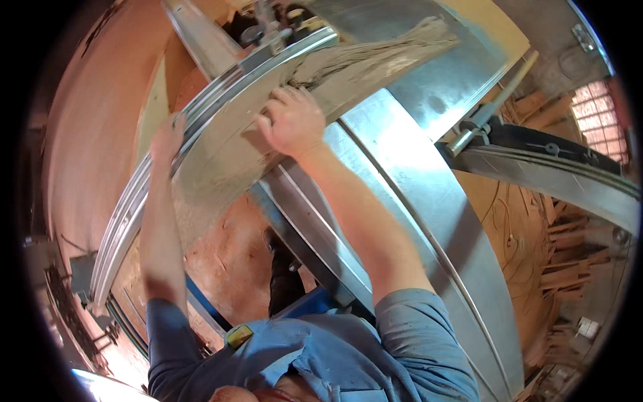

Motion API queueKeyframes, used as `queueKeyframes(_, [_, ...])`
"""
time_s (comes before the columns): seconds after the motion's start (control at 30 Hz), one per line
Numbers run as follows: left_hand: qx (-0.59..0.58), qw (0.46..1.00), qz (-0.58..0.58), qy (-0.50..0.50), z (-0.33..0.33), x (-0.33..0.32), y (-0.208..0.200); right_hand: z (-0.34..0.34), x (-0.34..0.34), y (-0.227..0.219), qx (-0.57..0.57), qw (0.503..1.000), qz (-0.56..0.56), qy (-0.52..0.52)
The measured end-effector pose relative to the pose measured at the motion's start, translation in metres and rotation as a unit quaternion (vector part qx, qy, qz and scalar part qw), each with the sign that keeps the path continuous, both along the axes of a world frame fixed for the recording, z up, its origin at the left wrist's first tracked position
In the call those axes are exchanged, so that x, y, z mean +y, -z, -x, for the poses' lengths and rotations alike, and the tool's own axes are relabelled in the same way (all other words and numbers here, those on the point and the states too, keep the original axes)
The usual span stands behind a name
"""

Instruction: The person selects a piece of lumber from a pile, carries it to a table saw, and cuts it into smaller pieces. The person then measures the cut pieces with a tape measure and continues cutting additional pieces.

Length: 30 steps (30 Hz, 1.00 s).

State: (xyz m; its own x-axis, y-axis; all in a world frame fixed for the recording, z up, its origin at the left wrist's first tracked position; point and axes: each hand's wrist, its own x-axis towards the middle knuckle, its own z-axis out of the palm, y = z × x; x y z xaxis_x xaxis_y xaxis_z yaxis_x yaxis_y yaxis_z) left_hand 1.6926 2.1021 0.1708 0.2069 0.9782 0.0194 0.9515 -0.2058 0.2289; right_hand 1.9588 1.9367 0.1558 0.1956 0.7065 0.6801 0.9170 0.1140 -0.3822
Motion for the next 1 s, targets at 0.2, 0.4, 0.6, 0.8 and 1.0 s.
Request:
queueKeyframes(0.2, [0.046, 0.999, 0.005, -0.021, -0.053, -0.023, -0.021, -0.052, -0.022, -0.017, 0.023, 0.999, 0.020, -0.020])
queueKeyframes(0.4, [0.059, 0.998, -0.007, -0.024, -0.079, -0.044, -0.019, -0.083, -0.045, -0.014, 0.013, 0.999, 0.042, -0.019])
queueKeyframes(0.6, [0.061, 0.998, 0.006, -0.018, -0.094, -0.048, -0.022, -0.097, -0.052, -0.013, 0.017, 0.998, 0.055, -0.017])
queueKeyframes(0.8, [0.064, 0.998, -0.003, -0.018, -0.087, -0.043, -0.017, -0.096, -0.050, -0.014, 0.025, 0.992, 0.122, -0.034])
queueKeyframes(1.0, [0.057, 0.998, 0.011, -0.014, -0.083, -0.037, -0.022, -0.090, -0.042, -0.017, 0.020, 0.989, 0.142, -0.033])
